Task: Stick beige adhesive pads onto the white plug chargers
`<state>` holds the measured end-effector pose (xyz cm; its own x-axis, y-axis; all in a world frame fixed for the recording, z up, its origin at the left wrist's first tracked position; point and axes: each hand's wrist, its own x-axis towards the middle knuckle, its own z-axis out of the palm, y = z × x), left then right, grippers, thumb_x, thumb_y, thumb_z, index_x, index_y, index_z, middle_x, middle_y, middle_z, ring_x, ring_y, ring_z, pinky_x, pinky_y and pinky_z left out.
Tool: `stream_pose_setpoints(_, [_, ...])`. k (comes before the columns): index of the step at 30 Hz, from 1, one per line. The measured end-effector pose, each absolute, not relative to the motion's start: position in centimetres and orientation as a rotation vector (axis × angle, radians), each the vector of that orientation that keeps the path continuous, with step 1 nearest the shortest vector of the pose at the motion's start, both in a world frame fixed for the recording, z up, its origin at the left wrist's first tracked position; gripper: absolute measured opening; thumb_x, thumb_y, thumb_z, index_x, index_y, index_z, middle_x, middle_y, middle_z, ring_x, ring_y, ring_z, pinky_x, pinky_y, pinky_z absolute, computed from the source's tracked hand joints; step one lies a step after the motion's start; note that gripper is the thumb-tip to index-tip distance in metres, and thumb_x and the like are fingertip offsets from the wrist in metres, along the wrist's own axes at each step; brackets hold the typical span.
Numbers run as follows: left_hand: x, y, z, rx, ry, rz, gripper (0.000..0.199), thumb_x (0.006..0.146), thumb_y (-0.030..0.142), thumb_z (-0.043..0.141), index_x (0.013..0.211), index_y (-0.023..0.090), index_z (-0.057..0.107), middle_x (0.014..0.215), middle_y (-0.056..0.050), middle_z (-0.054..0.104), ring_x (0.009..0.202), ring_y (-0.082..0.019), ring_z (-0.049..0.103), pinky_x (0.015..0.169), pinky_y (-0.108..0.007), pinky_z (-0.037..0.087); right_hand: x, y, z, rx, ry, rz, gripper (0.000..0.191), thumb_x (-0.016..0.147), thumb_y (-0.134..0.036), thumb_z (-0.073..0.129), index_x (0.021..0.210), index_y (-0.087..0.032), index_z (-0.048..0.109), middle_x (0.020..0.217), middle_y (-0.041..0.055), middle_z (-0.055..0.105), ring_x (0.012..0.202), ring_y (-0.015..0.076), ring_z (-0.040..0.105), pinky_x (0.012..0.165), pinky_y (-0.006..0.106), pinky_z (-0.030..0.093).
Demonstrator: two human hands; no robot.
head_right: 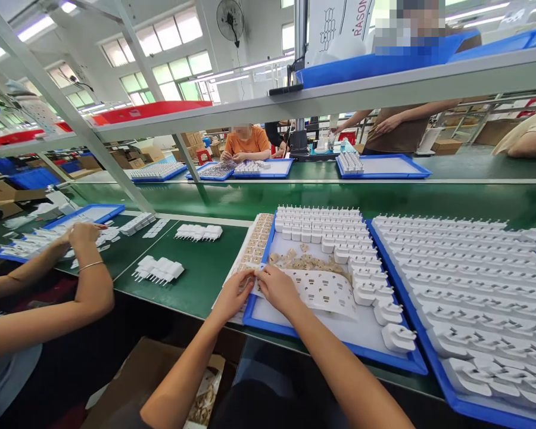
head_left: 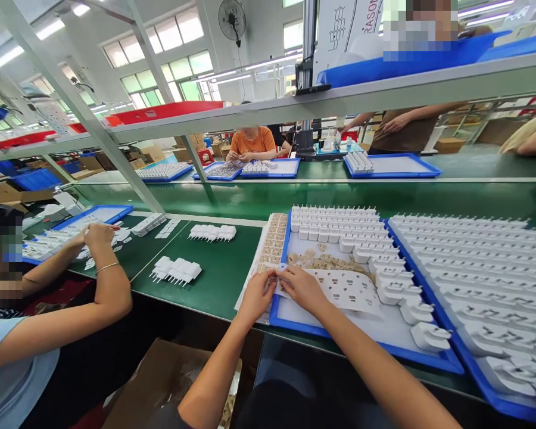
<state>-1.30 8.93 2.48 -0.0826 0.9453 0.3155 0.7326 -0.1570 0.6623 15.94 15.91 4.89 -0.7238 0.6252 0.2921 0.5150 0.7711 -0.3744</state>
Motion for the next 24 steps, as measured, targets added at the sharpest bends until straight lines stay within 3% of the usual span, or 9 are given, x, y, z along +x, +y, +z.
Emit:
stream_pose_setpoints(10, [-1.2,8.8,2.0,1.929,1.884,1.116,0.032,0.090,0.023,0.056,0.121,0.022,0.064,0.118,-0.009,0.073,0.113,-0.025,0.067,0.103,-0.046,0.051,15.6,16.0,4.5,-0.792,-2.549,0.364,0.014,0.094,-0.013,0.057,0.097,-0.020,0.068,0.099,0.0080,0.070,0.093,0.0223,0.066,0.078,0.032,0.054])
stream_pose_setpoints(16, [-0.8,8.5,2.0,1.971,1.940,1.081,0.031,0.091,0.018,0.054,0.120,0.022,0.064,0.117,-0.008,0.074,0.111,-0.024,0.069,0.106,-0.048,0.048,17.3,15.1,6.9,-0.634,-2.410,0.471,0.012,0.095,-0.015,0.052,0.094,-0.022,0.062,0.101,0.0069,0.070,0.099,0.0216,0.065,0.088,0.035,0.053])
stream_pose_setpoints(20, [-1.6,8.8,2.7,2.015,1.958,1.040,0.029,0.089,0.020,0.058,0.117,0.024,0.066,0.115,-0.007,0.075,0.109,-0.025,0.070,0.102,-0.045,0.051,20.7,13.1,7.9,-0.722,-2.001,0.674,0.010,0.096,-0.023,0.051,0.094,-0.023,0.060,0.091,0.0043,0.069,0.083,0.0192,0.065,0.077,0.032,0.053])
stream_pose_setpoints(24, [-1.9,13.0,5.4,2.095,1.969,1.018,0.030,0.090,0.023,0.057,0.120,0.022,0.065,0.121,-0.010,0.071,0.114,-0.027,0.065,0.102,-0.045,0.050,23.3,11.6,6.8,-0.821,-1.967,0.706,0.007,0.092,-0.022,0.055,0.088,-0.023,0.061,0.083,0.0029,0.069,0.076,0.0184,0.065,0.071,0.030,0.052])
